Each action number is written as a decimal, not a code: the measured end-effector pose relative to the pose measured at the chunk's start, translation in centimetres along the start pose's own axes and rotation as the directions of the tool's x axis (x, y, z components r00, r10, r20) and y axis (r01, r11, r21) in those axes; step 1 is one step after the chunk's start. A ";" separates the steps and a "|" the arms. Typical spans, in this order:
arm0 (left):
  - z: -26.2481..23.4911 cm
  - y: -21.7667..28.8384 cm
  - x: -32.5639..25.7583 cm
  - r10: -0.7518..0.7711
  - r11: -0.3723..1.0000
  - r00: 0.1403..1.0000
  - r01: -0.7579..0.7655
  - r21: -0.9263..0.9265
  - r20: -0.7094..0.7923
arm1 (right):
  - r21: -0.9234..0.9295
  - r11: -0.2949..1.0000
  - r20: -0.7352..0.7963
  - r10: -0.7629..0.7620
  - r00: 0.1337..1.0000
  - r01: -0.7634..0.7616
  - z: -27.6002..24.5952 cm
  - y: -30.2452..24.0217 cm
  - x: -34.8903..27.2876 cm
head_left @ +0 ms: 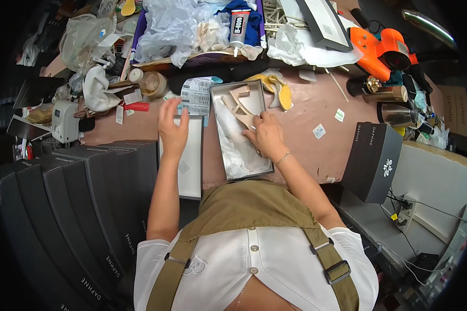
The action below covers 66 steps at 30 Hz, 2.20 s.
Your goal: Inspecting, cleaning, applying glue to repairs, and packing shoes into boxes for shipping.
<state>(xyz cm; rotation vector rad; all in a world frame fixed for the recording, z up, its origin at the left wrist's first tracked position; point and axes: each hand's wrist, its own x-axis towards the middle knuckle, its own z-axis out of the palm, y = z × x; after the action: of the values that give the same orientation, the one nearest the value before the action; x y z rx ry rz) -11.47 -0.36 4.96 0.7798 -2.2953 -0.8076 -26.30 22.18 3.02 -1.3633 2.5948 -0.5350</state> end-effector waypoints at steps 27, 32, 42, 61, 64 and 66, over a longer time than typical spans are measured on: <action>1.3 7.1 -17.0 -0.074 0.983 0.922 0.132 -0.129 0.379 | 0.863 0.272 0.310 0.380 0.871 -0.426 0.1 2.6 -13.3; 2.9 2.4 -16.8 -0.390 0.673 0.793 0.593 -0.442 0.468 | 0.519 0.737 0.070 0.468 0.881 -0.433 4.9 -1.2 -9.7; 3.5 -0.9 -13.9 -0.208 0.291 0.393 0.899 -0.328 0.896 | 0.816 0.495 0.050 0.454 0.890 -0.299 7.6 -3.0 -13.9; 11.0 13.0 -31.3 0.106 0.773 -0.152 0.635 0.015 0.983 | 0.685 -0.136 0.111 0.990 -0.082 -0.716 12.0 -18.9 -69.2; 9.9 16.5 -37.2 0.043 0.922 -0.226 0.384 0.049 0.973 | 0.748 -0.565 0.438 0.814 -0.380 -0.348 19.7 -22.3 -74.1; 10.2 16.9 -39.8 0.060 0.980 -0.298 0.201 0.001 0.953 | 0.733 -0.677 0.562 0.661 -0.498 -0.071 24.4 -24.1 -76.5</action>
<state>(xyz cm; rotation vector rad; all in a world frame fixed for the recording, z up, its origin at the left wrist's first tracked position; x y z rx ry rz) 2.51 41.11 -2.73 -0.2140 -3.4267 -2.4624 43.17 66.60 -11.99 2.0517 1.5275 -1.5394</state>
